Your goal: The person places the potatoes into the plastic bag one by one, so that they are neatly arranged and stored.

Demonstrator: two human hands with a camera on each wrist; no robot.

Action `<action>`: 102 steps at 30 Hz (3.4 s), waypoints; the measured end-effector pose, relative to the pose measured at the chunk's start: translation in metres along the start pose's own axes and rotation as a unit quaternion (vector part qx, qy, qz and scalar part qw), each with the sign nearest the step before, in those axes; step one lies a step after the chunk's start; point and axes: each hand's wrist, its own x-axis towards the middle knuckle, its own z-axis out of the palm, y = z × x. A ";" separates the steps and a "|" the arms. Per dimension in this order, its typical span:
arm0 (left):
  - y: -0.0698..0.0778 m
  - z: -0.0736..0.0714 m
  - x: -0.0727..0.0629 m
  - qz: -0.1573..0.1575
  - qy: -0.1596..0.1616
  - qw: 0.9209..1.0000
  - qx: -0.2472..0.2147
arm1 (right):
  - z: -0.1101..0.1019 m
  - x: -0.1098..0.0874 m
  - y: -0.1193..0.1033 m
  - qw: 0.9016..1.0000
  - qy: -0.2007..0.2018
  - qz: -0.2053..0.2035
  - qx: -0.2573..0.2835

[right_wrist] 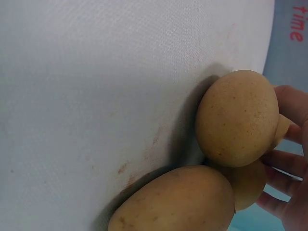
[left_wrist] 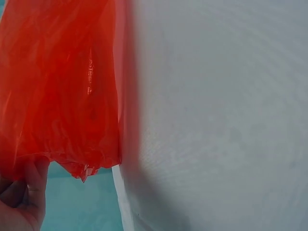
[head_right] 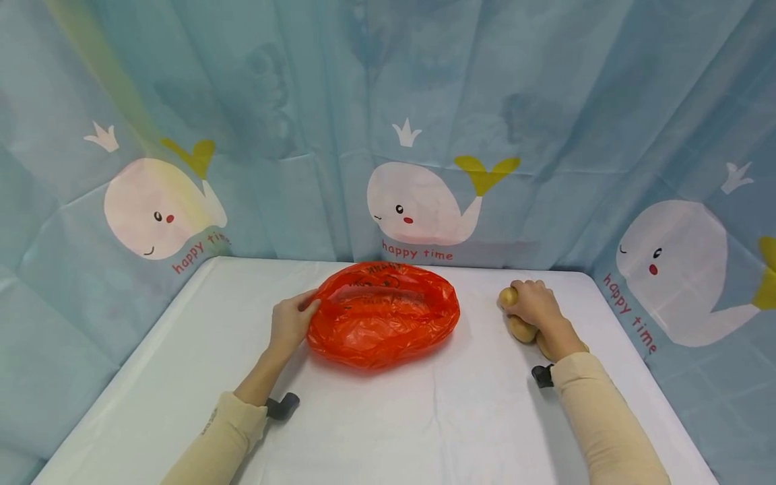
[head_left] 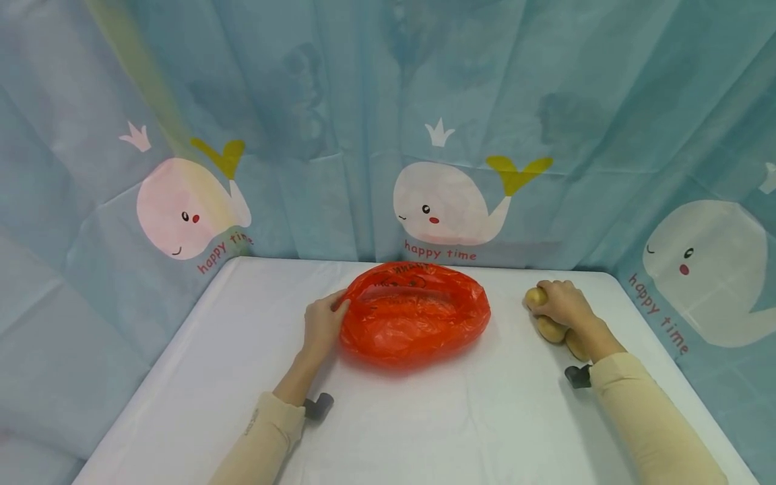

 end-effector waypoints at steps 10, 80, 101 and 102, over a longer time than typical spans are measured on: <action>0.000 0.002 0.000 0.015 0.010 1.000 0.000 | 0.000 0.002 -0.001 1.000 -0.004 0.004 0.014; 0.004 0.002 0.001 0.017 0.013 1.000 0.004 | -0.049 0.017 -0.147 0.980 0.056 -0.120 0.145; 0.011 0.004 0.003 0.002 -0.001 1.000 0.006 | -0.020 0.034 -0.200 0.970 0.016 -0.191 0.151; 0.011 0.004 0.003 -0.001 -0.001 1.000 0.008 | -0.018 0.036 -0.204 0.969 0.013 -0.194 0.153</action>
